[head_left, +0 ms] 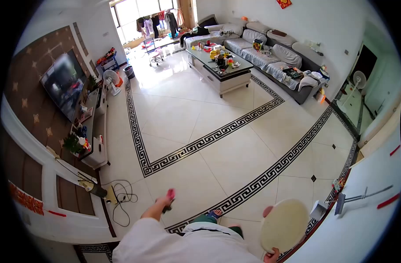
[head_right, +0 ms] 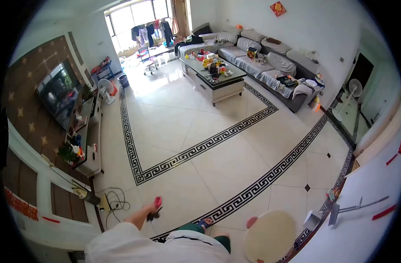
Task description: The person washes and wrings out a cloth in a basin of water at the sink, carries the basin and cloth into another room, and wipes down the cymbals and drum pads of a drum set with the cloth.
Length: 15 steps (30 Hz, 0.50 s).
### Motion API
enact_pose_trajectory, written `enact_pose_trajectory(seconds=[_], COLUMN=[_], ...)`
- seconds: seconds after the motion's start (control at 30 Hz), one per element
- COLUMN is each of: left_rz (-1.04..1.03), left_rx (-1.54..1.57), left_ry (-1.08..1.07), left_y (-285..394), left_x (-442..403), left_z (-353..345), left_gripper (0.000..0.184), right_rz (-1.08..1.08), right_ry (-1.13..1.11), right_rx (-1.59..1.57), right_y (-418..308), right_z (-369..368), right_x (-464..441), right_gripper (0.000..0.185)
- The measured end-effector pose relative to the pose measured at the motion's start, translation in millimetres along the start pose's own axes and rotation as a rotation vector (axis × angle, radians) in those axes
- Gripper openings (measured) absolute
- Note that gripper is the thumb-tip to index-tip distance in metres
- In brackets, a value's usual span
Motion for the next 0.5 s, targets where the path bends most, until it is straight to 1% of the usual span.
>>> enact_pose_trajectory(seconds=[0.03,0.07,0.1,0.13,0.17,0.23,0.27,0.33,0.4,0.43,0.47,0.5], left_rz=[-0.046,-0.091,-0.131,-0.213,-0.240,-0.480,-0.474,-0.466,-0.357,-0.308,-0.253,-0.214], left_rx=[-0.009,-0.024,-0.031,-0.029,-0.033,-0.036,-0.023,0.002,0.048,0.044,0.066,-0.059], left_ry=[0.131,0.262,0.354,0.442,0.456,0.909,0.909,0.904,0.697,0.583,0.433,0.415], left_y=[53,106,163,222,271,373,407,476,523,535,541,551], left_x=[-9,-17,-19,7,-1,54,49,42,10,-11,-63,-82], left_z=[53,106,151,198,230,298,316,341,346,340,326,323], left_gripper=[0.036,0.039,0.037,0.035,0.034,0.031,0.032,0.034,0.041,0.045,0.060,0.070], right_rz=[-0.022,-0.111,-0.168,-0.223,-0.280,-0.302,-0.313,-0.541,-0.750,-0.871,-0.836,-0.810], right_ry=[0.031,-0.048,0.017,0.086,0.154,0.105,0.080,0.091,0.124,0.157,0.338,0.315], right_rx=[-0.005,0.018,-0.201,-0.420,-0.637,-0.360,-0.218,-0.618,-1.033,-1.250,-1.257,-1.309], right_y=[8,26,38,46,56,44,43,77,108,119,139,129], right_z=[5,2,6,13,17,39,50,53,45,35,42,57], right_x=[-12,-36,-61,-84,-107,-166,-196,-250,-320,-336,-355,-381], right_gripper=[0.048,0.044,0.043,0.041,0.040,0.036,0.035,0.023,0.012,0.009,0.008,0.008])
Point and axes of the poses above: each hand's wrist, its own x-axis away from the middle knuckle, its own z-axis out of the back of the hand, y = z × x, the point moved 9 cm from there along -x, towards the middle knuckle, and after that the axes turned 1 degree about -y, right-handed, at the moved point
